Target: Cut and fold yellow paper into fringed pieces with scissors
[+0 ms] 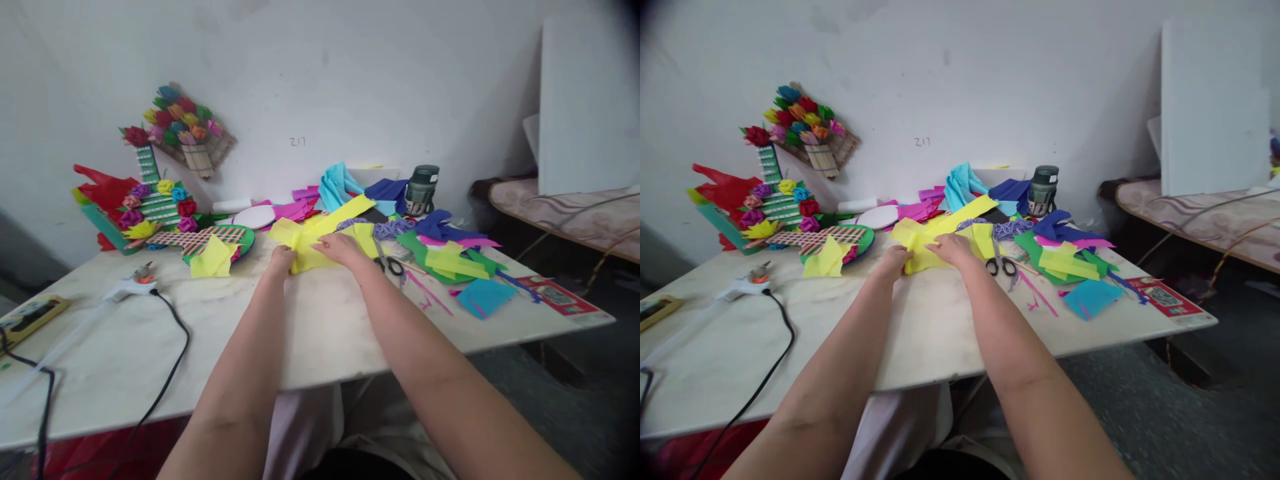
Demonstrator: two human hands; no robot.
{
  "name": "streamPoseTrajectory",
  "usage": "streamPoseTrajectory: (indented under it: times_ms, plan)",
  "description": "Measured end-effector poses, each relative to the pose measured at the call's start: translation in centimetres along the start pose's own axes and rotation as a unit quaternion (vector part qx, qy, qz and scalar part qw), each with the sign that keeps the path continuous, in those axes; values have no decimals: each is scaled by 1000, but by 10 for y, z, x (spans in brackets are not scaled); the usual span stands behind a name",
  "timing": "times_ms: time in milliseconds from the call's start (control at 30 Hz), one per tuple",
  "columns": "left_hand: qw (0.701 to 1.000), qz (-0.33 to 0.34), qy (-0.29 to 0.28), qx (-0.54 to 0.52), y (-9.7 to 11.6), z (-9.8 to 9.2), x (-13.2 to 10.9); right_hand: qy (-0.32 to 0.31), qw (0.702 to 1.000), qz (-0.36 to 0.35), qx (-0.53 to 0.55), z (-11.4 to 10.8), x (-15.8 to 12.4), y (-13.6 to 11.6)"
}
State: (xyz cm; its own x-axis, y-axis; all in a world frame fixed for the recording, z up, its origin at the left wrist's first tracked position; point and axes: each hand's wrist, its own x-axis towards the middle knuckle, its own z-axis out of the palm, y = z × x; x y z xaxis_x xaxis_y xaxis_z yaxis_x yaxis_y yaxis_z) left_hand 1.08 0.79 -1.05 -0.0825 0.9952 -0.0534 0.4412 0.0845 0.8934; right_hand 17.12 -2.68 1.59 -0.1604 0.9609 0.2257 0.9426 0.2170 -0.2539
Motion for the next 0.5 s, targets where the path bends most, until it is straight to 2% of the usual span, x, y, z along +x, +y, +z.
streamPoseTrajectory:
  times_ms: [133, 267, 367, 500]
  plan:
    - [996, -16, -27, -82, -3, 1, 1, 23, 988, 133, -81, -34, -5, 11]
    - [991, -11, -45, -126, -4, 3, 0, -22, 971, 212, -110, -59, -19, 35]
    - [986, -1, -51, -161, -4, 6, 1, -72, 958, 248, -125, -68, -35, 54]
    - [972, 14, -56, -228, -4, 8, 3, -126, 945, 266, -142, -63, -51, 67]
